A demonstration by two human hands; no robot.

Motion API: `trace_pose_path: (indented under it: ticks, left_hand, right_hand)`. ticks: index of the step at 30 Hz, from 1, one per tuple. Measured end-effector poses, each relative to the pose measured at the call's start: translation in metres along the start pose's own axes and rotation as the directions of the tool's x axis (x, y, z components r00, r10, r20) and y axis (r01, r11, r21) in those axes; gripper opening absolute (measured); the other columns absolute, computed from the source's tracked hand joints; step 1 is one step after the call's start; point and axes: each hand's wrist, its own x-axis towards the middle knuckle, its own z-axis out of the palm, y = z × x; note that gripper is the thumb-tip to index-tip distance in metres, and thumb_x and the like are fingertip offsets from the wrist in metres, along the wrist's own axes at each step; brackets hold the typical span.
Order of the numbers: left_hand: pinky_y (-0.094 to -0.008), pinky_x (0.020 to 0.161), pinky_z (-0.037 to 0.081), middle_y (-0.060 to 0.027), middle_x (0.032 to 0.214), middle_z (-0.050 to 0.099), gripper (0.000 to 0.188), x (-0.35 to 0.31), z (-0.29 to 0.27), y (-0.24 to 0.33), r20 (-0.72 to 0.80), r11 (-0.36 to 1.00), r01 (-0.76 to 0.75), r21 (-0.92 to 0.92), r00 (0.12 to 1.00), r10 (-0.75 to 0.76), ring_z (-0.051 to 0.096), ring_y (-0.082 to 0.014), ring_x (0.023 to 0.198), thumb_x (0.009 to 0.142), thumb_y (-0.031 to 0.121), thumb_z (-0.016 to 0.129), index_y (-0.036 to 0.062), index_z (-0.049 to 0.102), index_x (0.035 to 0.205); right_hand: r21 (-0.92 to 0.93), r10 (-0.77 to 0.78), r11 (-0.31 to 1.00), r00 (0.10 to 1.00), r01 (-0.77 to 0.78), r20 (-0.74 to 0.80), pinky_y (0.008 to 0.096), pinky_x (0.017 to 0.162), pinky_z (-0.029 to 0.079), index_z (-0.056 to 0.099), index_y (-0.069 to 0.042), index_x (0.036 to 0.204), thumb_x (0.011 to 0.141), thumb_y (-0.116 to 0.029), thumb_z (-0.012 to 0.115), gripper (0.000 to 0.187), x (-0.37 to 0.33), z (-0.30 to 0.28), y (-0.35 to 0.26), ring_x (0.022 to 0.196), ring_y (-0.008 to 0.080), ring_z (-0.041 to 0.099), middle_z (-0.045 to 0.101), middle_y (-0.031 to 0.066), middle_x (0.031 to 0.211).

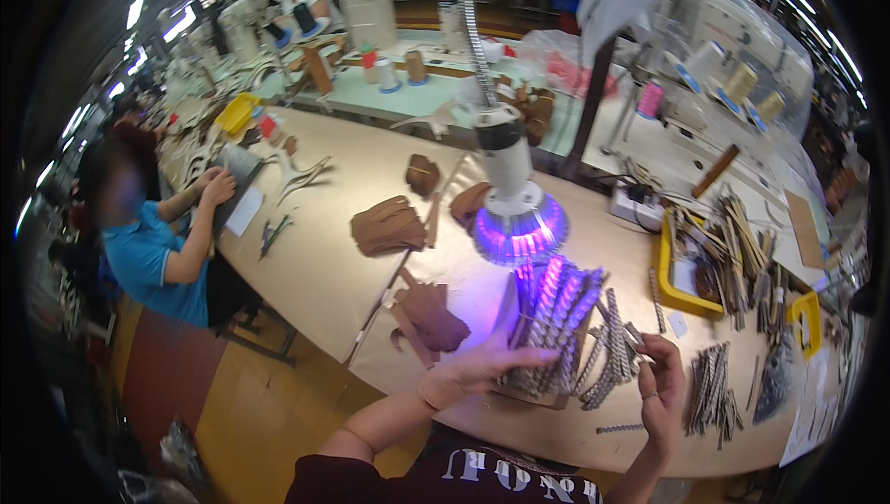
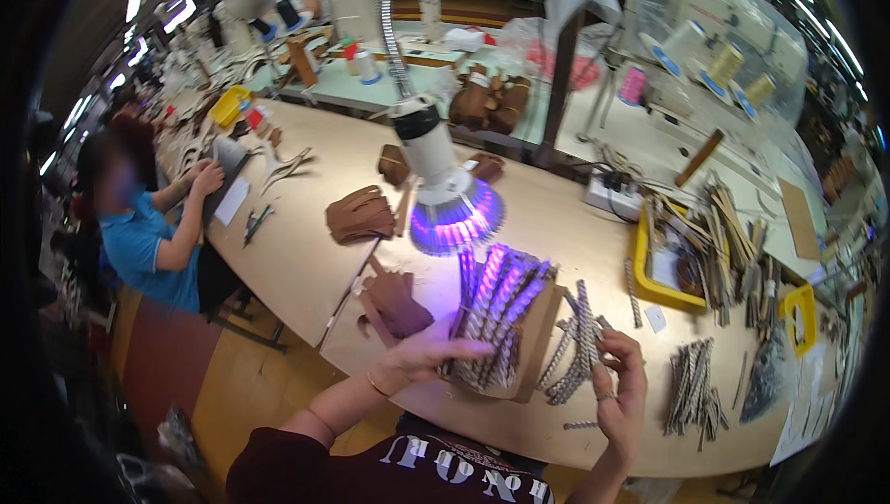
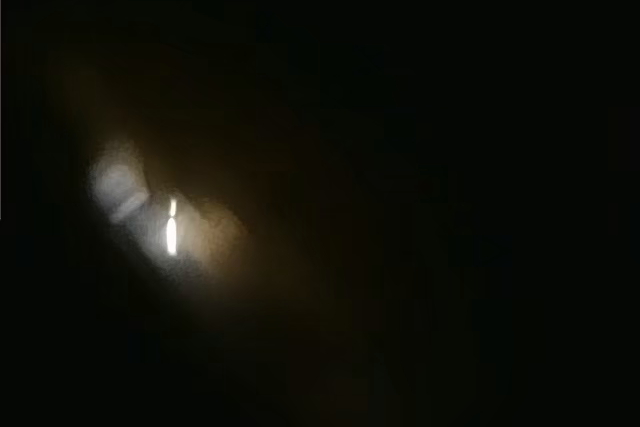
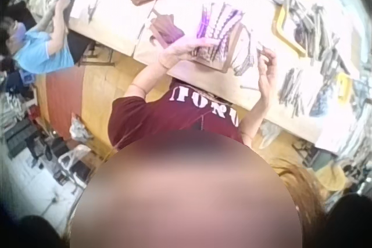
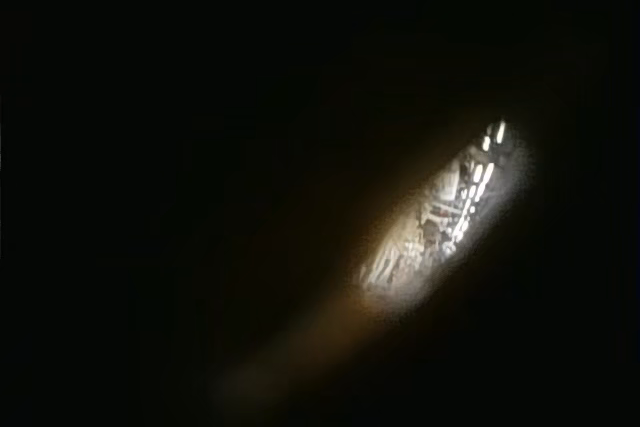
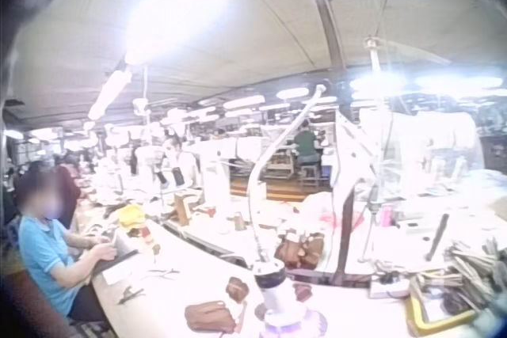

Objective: The person wraps braided straps around a cardboard form, aligning them in rows. They pick up straps from the table, position them on the form, and adjust the alignment. The person also writes on a small paper label and places it on the table.

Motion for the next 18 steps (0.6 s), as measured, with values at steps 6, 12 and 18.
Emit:
trace_pose_path:
  ticks: [6,12,18]
  left_hand:
    - [-0.0333,0.085,0.057,-0.0123,0.113,0.063,0.041,-0.043,-0.118,0.036,-0.282,0.957,-0.29,-0.02,0.92,0.273,0.065,-0.0176,0.1,0.092,0.017,0.065,-0.0033,0.05,0.124]
    - [-0.029,0.073,0.057,-0.0087,0.099,0.068,0.032,-0.1,-0.253,0.088,-0.604,0.938,-0.221,0.267,0.72,0.341,0.068,-0.0155,0.081,0.092,0.018,0.064,-0.0048,0.057,0.114]
    - [-0.0293,0.069,0.057,-0.0079,0.097,0.069,0.028,-0.131,-0.344,0.107,-0.742,0.947,-0.104,0.305,0.597,0.305,0.068,-0.0155,0.078,0.092,0.015,0.061,-0.0029,0.059,0.114]
  right_hand:
    - [0.03,0.163,0.987,0.984,-0.161,-0.072,0.0282,0.092,0.041,0.052,-0.001,0.117,0.094,-0.007,0.055,0.024,-0.018,-0.02,0.018,0.105,0.0152,0.055,0.057,0.0067,0.115]
    - [0.044,0.213,0.977,0.97,-0.209,-0.114,0.0255,0.094,0.039,0.052,-0.002,0.114,0.096,-0.008,0.055,0.019,-0.027,-0.03,0.036,0.103,0.012,0.054,0.058,0.0045,0.11]
    - [-0.006,0.209,0.977,0.965,-0.213,-0.16,0.0221,0.087,0.04,0.053,-0.004,0.115,0.095,-0.008,0.056,0.02,-0.024,-0.022,0.04,0.097,0.0083,0.053,0.058,0.0022,0.106]
